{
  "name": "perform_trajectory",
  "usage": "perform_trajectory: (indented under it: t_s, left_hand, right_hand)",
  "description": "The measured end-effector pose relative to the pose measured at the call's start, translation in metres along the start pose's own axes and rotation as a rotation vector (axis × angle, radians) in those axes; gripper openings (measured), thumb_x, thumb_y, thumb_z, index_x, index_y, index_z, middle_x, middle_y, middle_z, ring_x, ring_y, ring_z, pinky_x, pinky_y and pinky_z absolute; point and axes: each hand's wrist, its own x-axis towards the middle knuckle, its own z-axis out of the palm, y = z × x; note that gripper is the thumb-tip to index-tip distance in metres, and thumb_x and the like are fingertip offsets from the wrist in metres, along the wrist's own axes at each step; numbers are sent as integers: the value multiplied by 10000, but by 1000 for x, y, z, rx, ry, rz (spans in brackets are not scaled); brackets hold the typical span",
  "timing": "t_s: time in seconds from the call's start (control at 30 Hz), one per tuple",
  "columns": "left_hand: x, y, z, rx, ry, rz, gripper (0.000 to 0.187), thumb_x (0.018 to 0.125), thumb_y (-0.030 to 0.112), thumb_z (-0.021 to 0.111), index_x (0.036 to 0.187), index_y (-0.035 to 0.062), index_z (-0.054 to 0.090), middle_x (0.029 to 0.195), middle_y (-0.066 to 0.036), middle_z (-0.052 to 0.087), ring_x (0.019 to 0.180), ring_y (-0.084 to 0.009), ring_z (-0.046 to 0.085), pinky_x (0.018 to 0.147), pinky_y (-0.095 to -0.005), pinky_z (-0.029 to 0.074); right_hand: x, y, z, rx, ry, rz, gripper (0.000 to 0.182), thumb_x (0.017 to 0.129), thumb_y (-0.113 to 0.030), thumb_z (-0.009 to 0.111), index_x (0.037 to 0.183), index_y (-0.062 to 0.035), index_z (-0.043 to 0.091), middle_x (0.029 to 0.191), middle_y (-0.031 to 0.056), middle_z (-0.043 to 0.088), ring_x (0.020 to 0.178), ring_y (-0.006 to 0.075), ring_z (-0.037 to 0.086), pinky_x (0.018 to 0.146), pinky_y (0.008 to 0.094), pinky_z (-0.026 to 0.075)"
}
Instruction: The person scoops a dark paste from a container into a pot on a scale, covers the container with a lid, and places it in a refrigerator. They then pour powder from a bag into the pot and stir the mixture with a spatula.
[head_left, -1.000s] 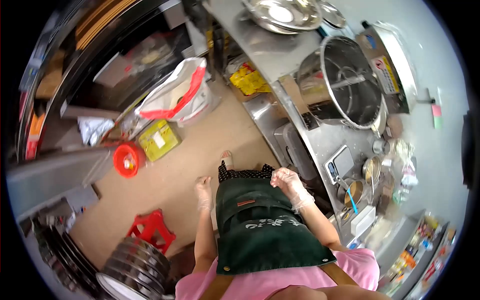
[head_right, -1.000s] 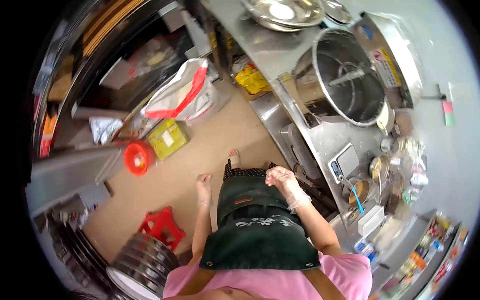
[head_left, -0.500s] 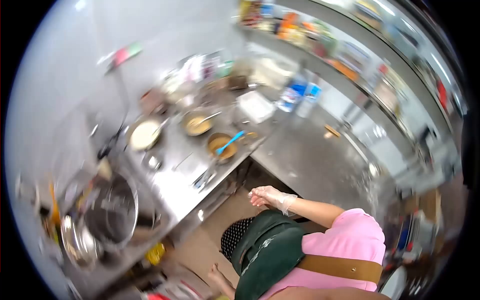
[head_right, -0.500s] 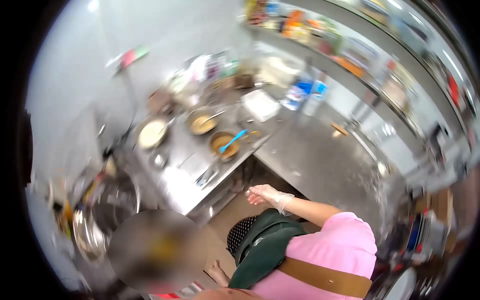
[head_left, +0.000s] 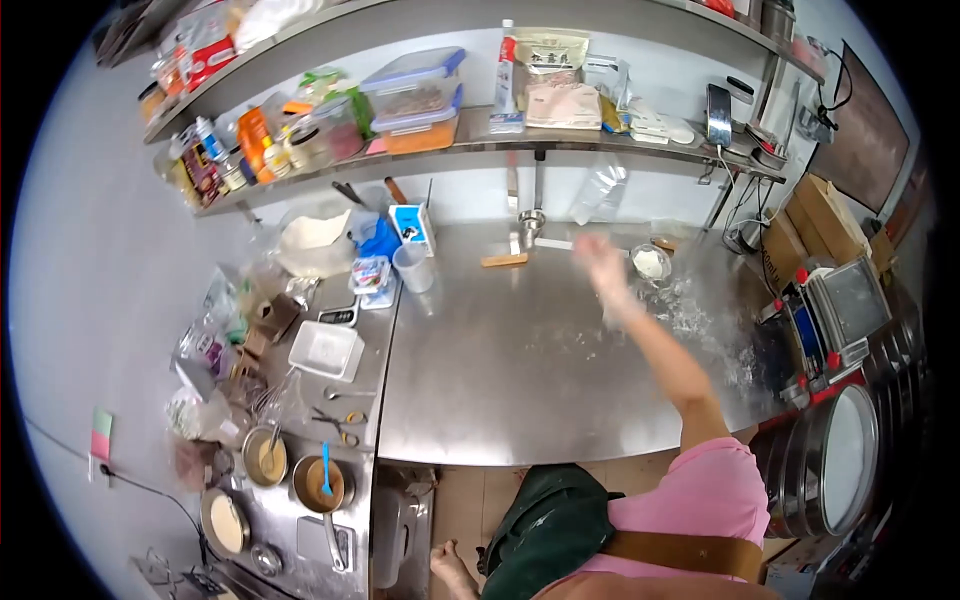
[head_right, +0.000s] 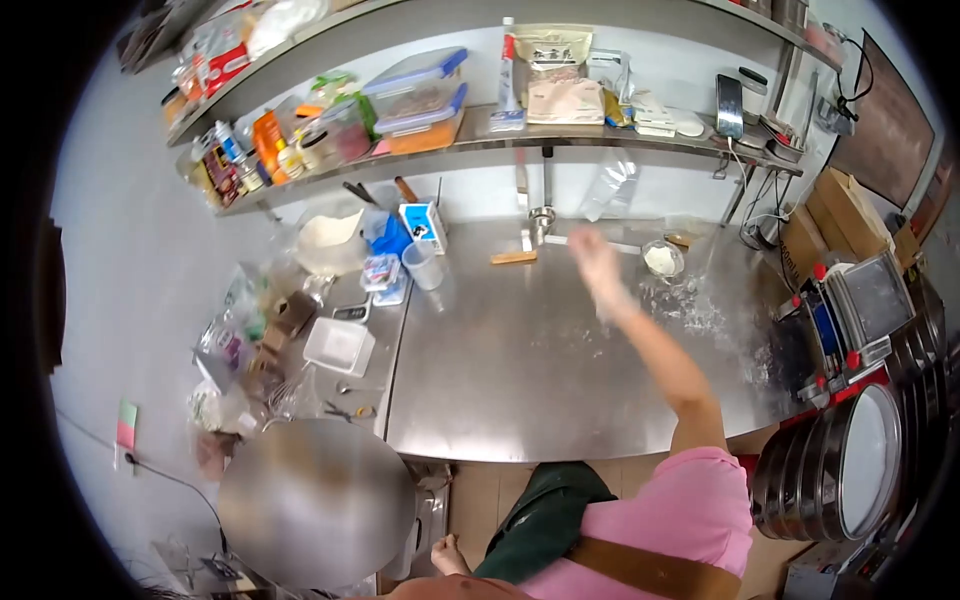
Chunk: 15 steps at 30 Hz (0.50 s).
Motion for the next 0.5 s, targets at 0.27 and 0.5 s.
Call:
perform_trajectory:
  t_s: [0.27, 0.5]
  left_hand:
    - [45, 45, 60, 302, 4, 446, 67, 808, 105, 715, 792, 44, 738, 746, -182, 644, 697, -333, 639, 661, -434, 499]
    - [27, 83, 52, 392, -135, -36, 311, 912, 310, 641, 989, 23, 732, 871, -229, 690, 800, -377, 694, 732, -453, 531]
  right_hand:
    - [307, -75, -72, -428, 764, -349, 532, 876, -376, 691, 1213, 22, 587, 1184, 214, 637, 1112, 323, 618, 971, 433, 469]
    - [505, 67, -156, -1522, 527, -900, 522, 944, -358, 564, 1381, -78, 516, 1260, 171, 627, 1125, 334, 613, 943, 470, 485]
